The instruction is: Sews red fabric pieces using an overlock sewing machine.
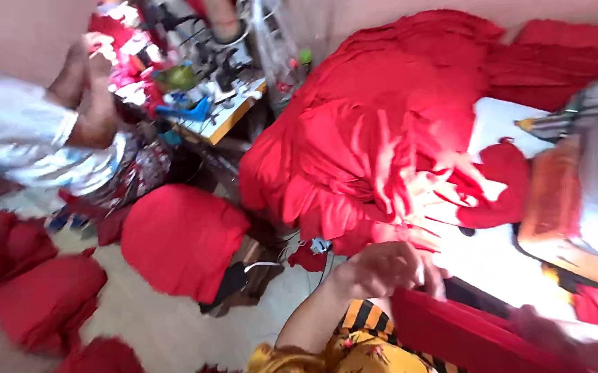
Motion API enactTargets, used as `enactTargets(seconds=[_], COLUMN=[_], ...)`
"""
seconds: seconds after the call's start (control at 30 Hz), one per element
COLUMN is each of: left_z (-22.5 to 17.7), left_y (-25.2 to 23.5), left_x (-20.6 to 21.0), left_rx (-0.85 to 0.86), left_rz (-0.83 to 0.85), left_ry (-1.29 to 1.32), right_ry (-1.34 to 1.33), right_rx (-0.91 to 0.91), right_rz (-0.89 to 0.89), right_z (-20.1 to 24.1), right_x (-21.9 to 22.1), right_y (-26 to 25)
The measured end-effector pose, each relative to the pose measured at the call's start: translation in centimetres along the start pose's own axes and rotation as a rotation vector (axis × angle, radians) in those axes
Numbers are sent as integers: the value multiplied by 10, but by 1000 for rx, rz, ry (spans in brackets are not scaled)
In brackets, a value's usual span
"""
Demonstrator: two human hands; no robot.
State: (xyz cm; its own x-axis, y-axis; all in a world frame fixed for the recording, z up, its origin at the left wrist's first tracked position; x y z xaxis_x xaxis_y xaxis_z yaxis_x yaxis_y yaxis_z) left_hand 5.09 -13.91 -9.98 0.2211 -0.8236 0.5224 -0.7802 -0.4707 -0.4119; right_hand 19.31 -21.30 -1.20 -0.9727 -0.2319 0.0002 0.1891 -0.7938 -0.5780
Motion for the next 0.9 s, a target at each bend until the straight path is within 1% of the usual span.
enactTargets(seconds=[0.03,0.07,0.13,0.2,0.27,0.33,0.4,0.43,0.5,0.57,0.6,0.7,0.8,0.9], left_z=[-2,-1,-1,-5,-13,-21,-25,-26,-22,-16,-15,-14,-17,-21], left_y=[1,3,4,10,18,23,21,17,12,10,10,13,11,8], left_x=[2,3,4,1,-7,-19,-28,-31,-38,-45,-47,-48,-41,-27], left_rx=[-60,-138,-237,-191,-136,-113,-94,-108,-184,-260,-266,-199,-120,-20], left_rz=[26,27,-30,-68,-161,-347,-499,-543,-577,-570,-563,-531,-508,-538], left_ry=[-29,-163,-499,-682,-784,-974,-1225,-1342,-1486,-1524,-1510,-1397,-1287,-1207], right_ry=[-25,-33,70,201,305,429,557,615,717,764,769,746,731,850], right_rx=[13,3,-15,-22,42,155,278,325,429,485,477,360,292,101], right_rz=[81,135,158,130,75,47,67,95,151,175,175,107,47,-24], right_z=[-7,-16,-31,-47,-64,-80,-100,-112,-128,-137,-139,-134,-121,-99], right_x=[-2,-6,-12,-17,-29,-37,-35,-32,-28,-25,-25,-28,-30,-29], right_y=[7,14,21,19,14,7,-1,-3,-6,-5,-4,0,3,4])
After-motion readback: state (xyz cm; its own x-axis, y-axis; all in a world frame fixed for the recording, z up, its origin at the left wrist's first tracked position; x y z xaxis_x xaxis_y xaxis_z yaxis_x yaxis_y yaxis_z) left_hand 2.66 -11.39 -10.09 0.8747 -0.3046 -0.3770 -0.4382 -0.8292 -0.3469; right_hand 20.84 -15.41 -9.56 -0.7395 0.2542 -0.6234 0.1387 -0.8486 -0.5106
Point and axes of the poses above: each hand's wrist, its own y-axis away from the middle knuckle, its own x-axis out of the palm, z = x × y, the point moved 7 cm from there along -y, towards the middle knuckle, and after that the axes turned 9 degrees about -x, right-handed, at the moved point
